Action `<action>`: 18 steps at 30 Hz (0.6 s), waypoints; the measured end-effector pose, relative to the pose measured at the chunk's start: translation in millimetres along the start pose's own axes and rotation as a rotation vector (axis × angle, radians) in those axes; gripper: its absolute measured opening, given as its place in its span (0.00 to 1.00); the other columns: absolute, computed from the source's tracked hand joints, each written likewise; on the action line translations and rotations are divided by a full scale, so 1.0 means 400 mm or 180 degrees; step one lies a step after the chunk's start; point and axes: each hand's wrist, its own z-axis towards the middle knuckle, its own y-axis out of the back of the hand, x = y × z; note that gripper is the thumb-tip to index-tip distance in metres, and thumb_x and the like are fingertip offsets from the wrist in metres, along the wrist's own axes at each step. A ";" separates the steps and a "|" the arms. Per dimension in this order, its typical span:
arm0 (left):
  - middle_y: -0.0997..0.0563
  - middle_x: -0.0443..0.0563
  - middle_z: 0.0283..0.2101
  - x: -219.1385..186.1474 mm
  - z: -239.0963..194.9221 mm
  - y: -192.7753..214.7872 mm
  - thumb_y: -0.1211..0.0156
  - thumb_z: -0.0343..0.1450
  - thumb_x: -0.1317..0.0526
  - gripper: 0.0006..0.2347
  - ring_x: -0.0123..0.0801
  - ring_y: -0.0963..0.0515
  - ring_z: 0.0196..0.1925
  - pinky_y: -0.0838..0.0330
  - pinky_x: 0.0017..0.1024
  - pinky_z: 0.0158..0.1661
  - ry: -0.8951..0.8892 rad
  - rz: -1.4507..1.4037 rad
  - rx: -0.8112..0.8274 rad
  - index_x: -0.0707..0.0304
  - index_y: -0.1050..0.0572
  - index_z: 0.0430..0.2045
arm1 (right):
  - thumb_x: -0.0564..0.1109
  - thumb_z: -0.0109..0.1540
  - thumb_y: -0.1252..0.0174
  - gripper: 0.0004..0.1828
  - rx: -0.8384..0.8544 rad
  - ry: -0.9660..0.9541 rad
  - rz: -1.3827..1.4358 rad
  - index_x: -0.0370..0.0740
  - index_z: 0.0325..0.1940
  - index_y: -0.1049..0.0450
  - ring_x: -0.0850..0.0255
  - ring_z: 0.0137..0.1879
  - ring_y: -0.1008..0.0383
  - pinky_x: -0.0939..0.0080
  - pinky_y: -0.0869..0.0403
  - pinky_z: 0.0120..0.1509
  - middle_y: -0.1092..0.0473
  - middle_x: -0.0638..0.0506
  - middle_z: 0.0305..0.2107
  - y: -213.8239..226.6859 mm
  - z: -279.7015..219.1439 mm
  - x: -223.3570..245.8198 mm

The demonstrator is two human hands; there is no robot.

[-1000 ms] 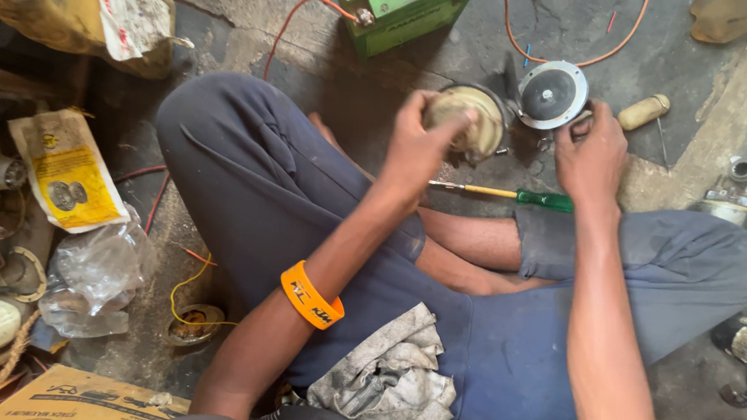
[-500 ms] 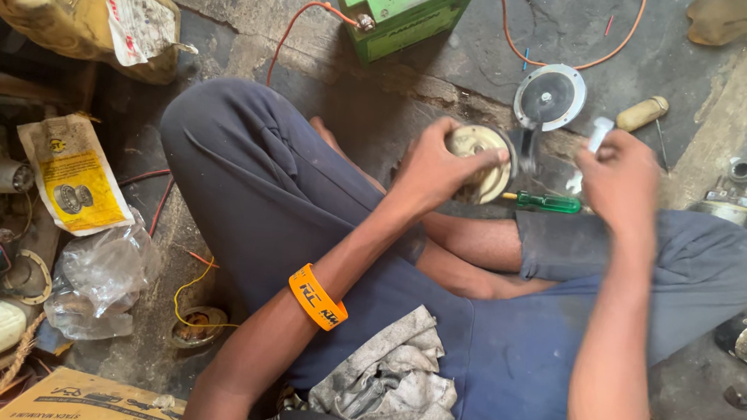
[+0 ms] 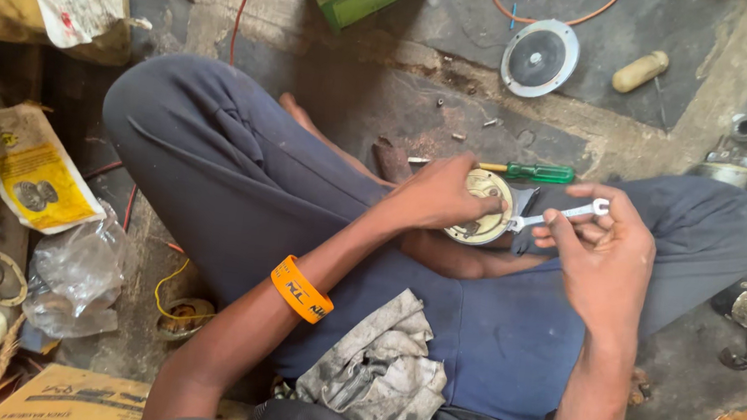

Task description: The person sits on the floor and uses a screwdriver and wrench to disassemble and adjust a cylindrical electrical component. They remove a cover, manipulate internal parts, and reassemble the unit while surrounded by tools and parts.

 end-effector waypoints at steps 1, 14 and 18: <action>0.17 0.70 0.44 0.007 -0.003 -0.006 0.33 0.60 0.41 0.32 0.53 0.16 0.48 0.24 0.42 0.48 0.0043 0.0066 0.0084 0.74 0.24 0.45 | 0.28 0.64 0.41 0.16 -0.0021 -0.0119 -0.0097 0.31 0.55 0.33 0.59 0.37 0.21 0.62 0.20 0.42 0.25 0.42 0.33 0.002 -0.003 -0.018; 0.28 0.79 0.50 -0.007 -0.025 -0.046 0.18 0.49 0.49 0.45 0.67 0.22 0.52 0.25 0.46 0.51 -0.0492 0.0360 0.0091 0.80 0.41 0.51 | 0.30 0.65 0.41 0.06 0.0259 0.0037 0.0040 0.25 0.47 0.26 0.63 0.46 0.20 0.67 0.21 0.49 0.24 0.45 0.39 0.084 -0.064 -0.060; 0.28 0.79 0.49 -0.019 -0.031 -0.048 0.21 0.51 0.49 0.43 0.68 0.22 0.51 0.25 0.48 0.50 -0.0359 0.0423 0.0113 0.79 0.41 0.51 | 0.32 0.65 0.40 0.09 0.0271 -0.0265 -0.0663 0.27 0.49 0.22 0.66 0.41 0.21 0.70 0.24 0.42 0.22 0.48 0.37 0.072 -0.096 -0.025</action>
